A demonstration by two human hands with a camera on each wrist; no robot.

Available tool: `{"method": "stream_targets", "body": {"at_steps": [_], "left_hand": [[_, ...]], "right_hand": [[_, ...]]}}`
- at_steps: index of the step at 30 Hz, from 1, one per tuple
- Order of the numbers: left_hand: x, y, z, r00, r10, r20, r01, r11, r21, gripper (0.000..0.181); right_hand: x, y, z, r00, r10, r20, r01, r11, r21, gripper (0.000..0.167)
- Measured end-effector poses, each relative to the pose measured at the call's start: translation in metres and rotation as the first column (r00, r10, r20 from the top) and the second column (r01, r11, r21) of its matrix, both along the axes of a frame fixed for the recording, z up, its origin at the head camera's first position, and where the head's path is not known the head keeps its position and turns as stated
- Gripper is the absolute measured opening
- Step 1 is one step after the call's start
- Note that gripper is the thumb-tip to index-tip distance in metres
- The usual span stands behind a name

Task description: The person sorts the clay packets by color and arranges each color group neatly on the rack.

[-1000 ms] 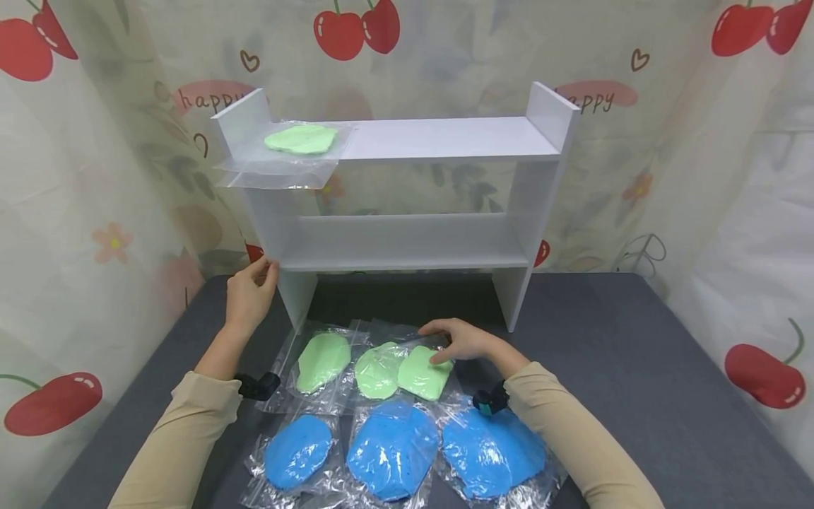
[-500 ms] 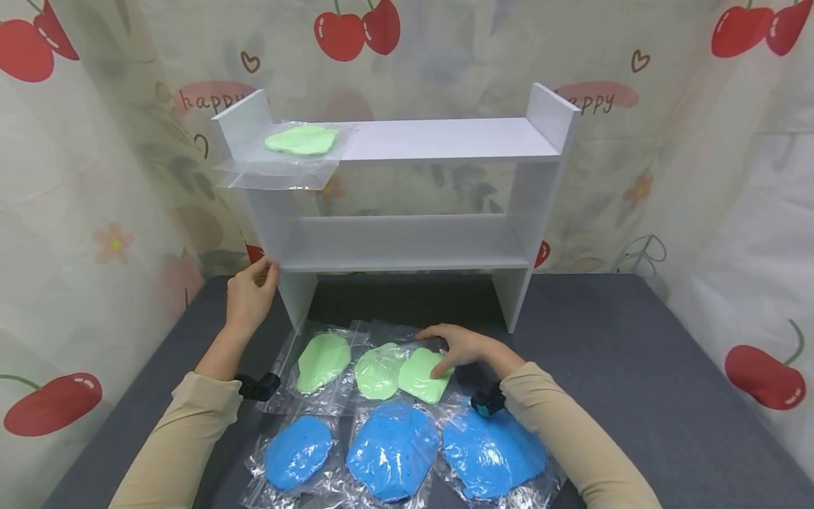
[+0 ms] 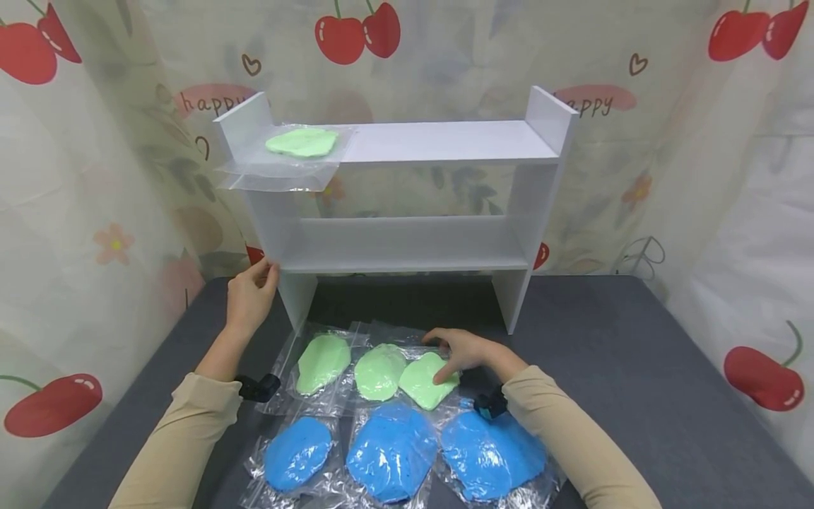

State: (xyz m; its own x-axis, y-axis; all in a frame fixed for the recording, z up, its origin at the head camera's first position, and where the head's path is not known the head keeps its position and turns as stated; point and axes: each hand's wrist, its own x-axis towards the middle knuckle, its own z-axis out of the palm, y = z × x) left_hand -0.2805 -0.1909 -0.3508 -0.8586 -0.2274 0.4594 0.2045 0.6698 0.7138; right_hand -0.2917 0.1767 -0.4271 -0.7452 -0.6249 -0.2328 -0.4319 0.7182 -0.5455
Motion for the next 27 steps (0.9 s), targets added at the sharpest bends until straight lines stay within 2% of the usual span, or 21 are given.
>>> {"method": "stream_targets", "body": {"at_steps": [6, 23, 27], "left_hand": [[0.0, 0.0, -0.001, 1.0, 0.001, -0.004, -0.001, 1.0, -0.004, 0.036], [-0.001, -0.001, 0.0, 1.0, 0.006, -0.001, -0.006, 1.0, -0.003, 0.036], [0.0, -0.001, 0.0, 1.0, 0.004, 0.006, -0.003, 1.0, -0.005, 0.037]], "right_hand": [[0.006, 0.003, 0.003, 1.0, -0.029, 0.006, 0.03, 0.999, -0.019, 0.084], [0.016, 0.018, 0.006, 0.998, 0.052, -0.023, -0.055, 0.987, -0.151, 0.069], [0.016, 0.02, 0.008, 0.996, 0.075, -0.042, -0.082, 0.983, -0.166, 0.059]]}}
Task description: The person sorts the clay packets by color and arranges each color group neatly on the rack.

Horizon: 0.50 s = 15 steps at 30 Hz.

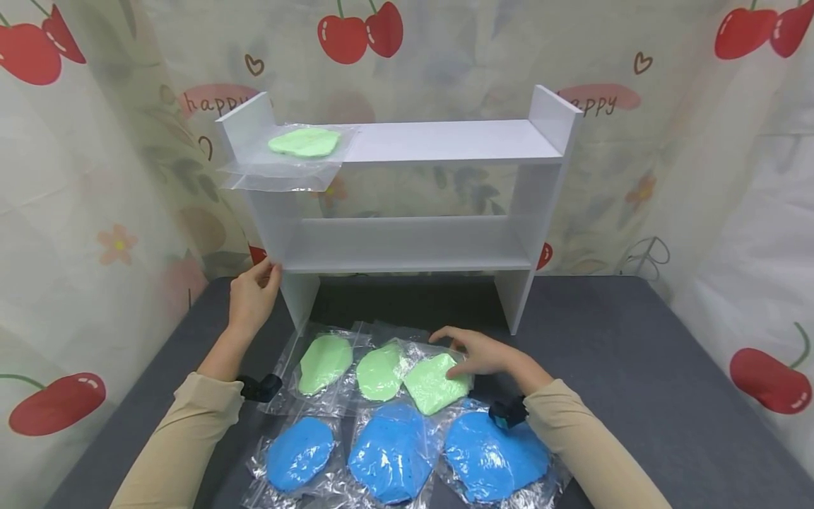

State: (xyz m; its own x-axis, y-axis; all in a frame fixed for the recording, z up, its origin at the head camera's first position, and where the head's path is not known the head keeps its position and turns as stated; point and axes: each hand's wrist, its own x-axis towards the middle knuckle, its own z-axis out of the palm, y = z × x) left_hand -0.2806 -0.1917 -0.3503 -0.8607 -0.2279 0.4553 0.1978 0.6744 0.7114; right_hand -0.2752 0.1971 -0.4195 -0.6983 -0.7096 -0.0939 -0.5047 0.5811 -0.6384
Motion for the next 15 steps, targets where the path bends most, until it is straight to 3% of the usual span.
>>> {"method": "stream_targets", "body": {"at_steps": [8, 15], "left_hand": [[-0.001, 0.001, -0.001, 1.0, 0.008, -0.006, -0.008, 1.0, -0.004, 0.037], [0.0, 0.0, -0.001, 1.0, 0.009, -0.019, -0.009, 1.0, -0.014, 0.036]], "right_hand": [[0.002, 0.006, 0.005, 0.996, 0.084, -0.042, -0.087, 0.994, -0.066, 0.04], [0.007, 0.005, 0.015, 0.995, 0.076, -0.06, -0.081, 0.993, -0.081, 0.038]]}}
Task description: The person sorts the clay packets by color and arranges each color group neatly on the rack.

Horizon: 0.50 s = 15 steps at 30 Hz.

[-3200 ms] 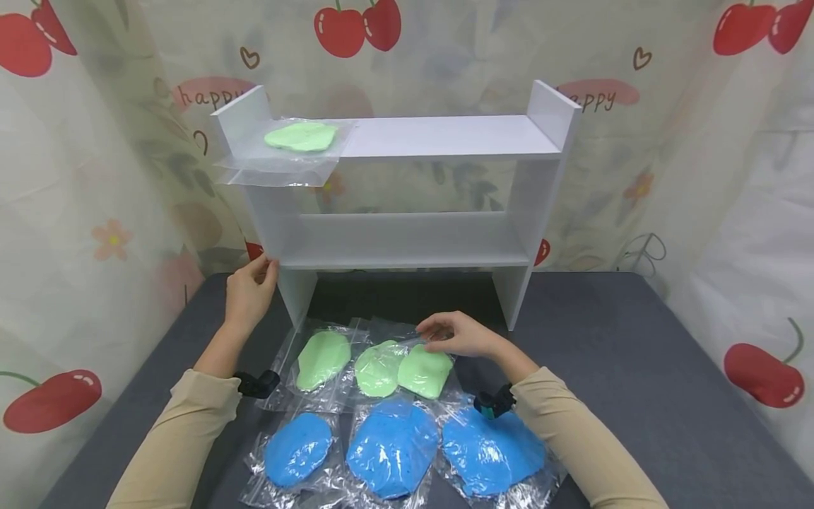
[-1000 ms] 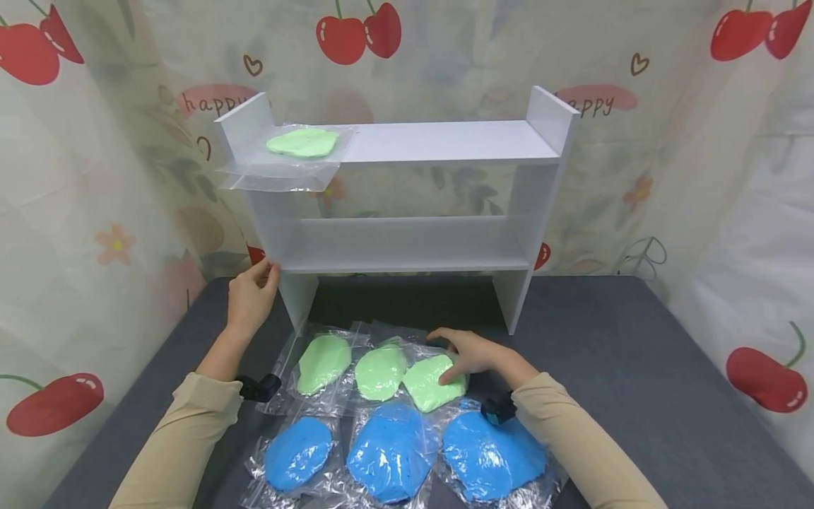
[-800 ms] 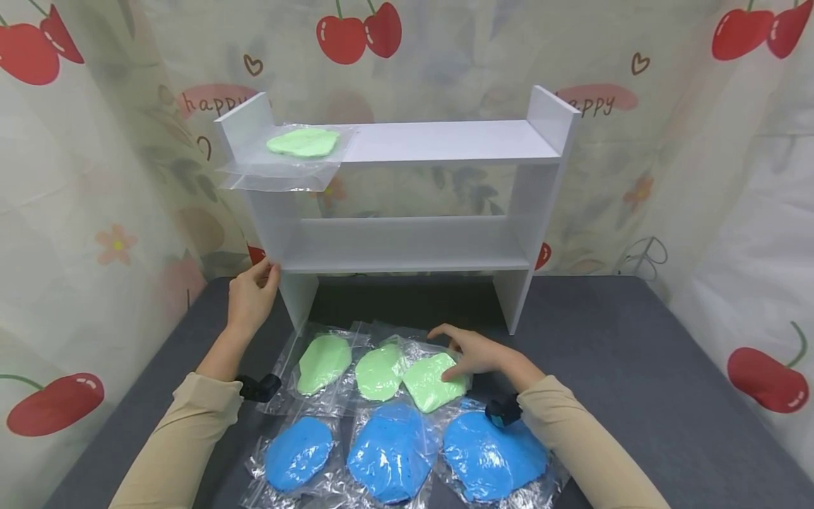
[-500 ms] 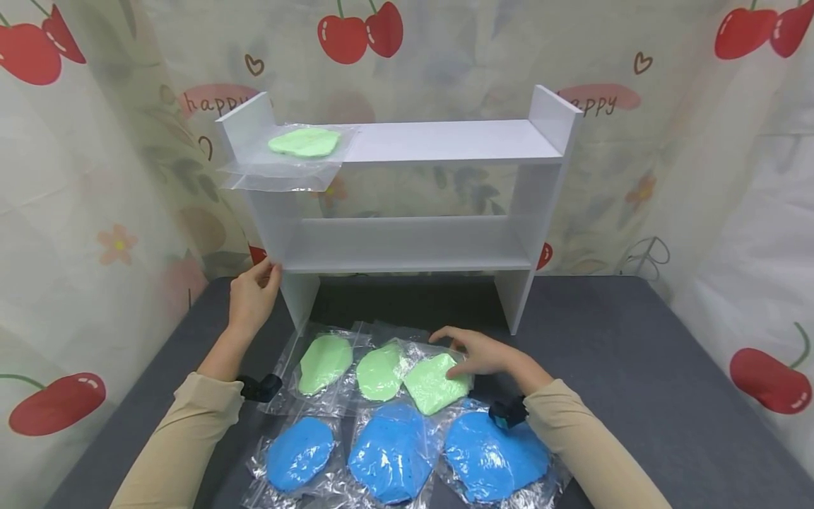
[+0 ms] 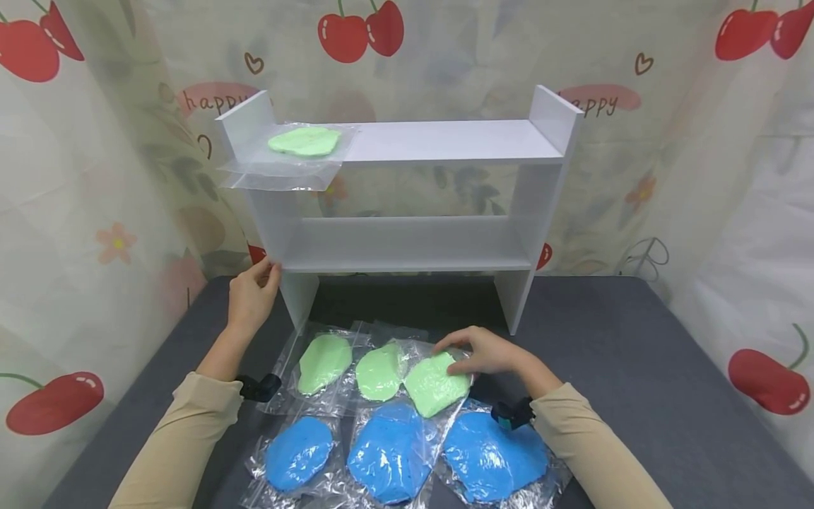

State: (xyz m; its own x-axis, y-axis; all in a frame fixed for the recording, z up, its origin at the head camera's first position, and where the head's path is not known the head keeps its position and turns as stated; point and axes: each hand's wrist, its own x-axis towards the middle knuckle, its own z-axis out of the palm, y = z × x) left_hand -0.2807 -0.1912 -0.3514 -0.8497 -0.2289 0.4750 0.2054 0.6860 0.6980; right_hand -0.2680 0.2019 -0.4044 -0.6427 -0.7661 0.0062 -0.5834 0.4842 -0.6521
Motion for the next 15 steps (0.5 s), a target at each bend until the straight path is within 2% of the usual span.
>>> {"method": "stream_targets", "body": {"at_steps": [7, 15], "left_hand": [[0.0, 0.0, 0.0, 1.0, -0.005, 0.003, 0.005, 1.0, 0.004, 0.036], [0.0, -0.001, 0.0, 1.0, -0.006, 0.009, 0.006, 1.0, -0.002, 0.036]], "right_hand": [[0.003, 0.002, 0.01, 1.0, -0.002, -0.016, 0.001, 0.999, -0.044, 0.037], [0.004, 0.005, 0.03, 0.999, -0.005, -0.034, 0.001, 0.993, -0.116, 0.037]]}}
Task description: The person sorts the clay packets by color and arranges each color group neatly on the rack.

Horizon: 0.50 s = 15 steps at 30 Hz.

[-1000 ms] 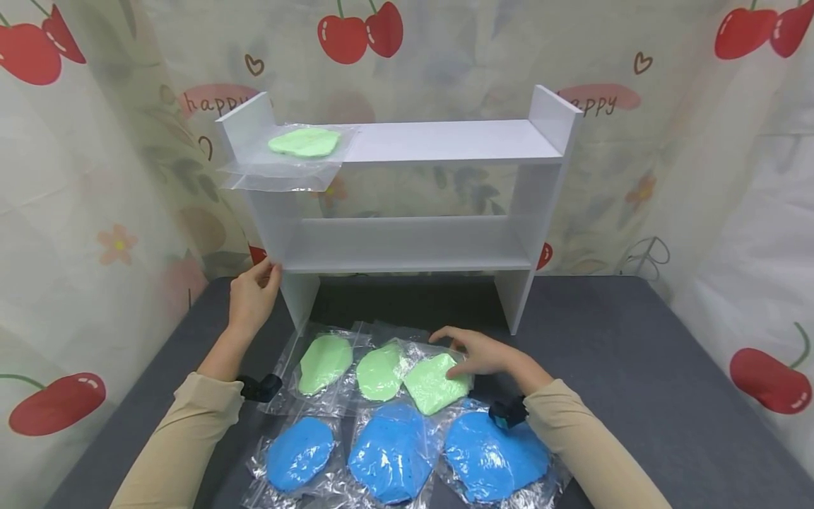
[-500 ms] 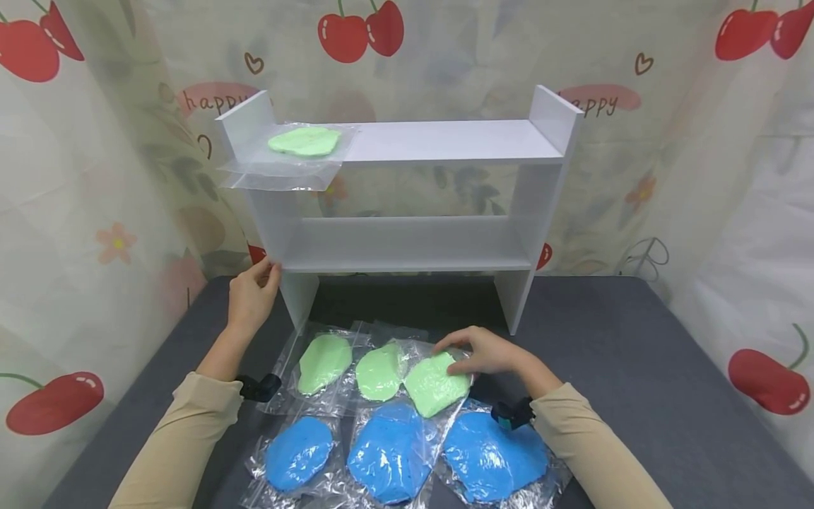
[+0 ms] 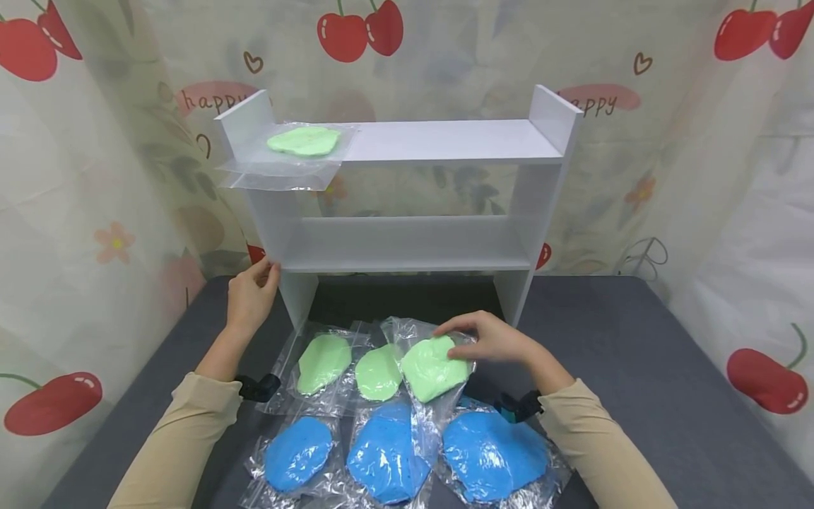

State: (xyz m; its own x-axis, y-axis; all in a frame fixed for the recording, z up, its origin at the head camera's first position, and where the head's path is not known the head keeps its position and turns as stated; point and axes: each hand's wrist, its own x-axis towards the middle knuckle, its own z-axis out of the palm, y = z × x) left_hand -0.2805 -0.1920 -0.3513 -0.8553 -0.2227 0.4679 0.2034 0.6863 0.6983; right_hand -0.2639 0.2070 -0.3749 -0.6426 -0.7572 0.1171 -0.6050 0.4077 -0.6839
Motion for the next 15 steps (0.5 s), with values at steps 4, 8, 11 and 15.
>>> {"method": "stream_targets", "body": {"at_steps": [4, 8, 11, 15], "left_hand": [[0.0, 0.0, 0.0, 1.0, -0.003, 0.0, 0.003, 1.0, -0.004, 0.036], [-0.001, 0.0, -0.001, 1.0, -0.001, -0.001, 0.001, 1.0, -0.008, 0.037], [-0.001, 0.0, -0.002, 1.0, -0.002, -0.009, 0.002, 1.0, -0.005, 0.037], [0.001, 0.0, -0.002, 0.999, -0.008, -0.041, 0.008, 1.0, 0.005, 0.037]], "right_hand": [[0.002, 0.0, 0.008, 1.0, -0.009, -0.011, 0.009, 1.0, -0.023, 0.038], [0.005, 0.0, 0.014, 1.0, -0.017, -0.013, 0.016, 0.998, -0.063, 0.037], [0.006, -0.001, 0.019, 1.0, -0.019, -0.018, 0.017, 0.996, -0.088, 0.036], [0.008, -0.002, 0.027, 0.999, -0.026, -0.037, 0.022, 0.994, -0.105, 0.035]]}}
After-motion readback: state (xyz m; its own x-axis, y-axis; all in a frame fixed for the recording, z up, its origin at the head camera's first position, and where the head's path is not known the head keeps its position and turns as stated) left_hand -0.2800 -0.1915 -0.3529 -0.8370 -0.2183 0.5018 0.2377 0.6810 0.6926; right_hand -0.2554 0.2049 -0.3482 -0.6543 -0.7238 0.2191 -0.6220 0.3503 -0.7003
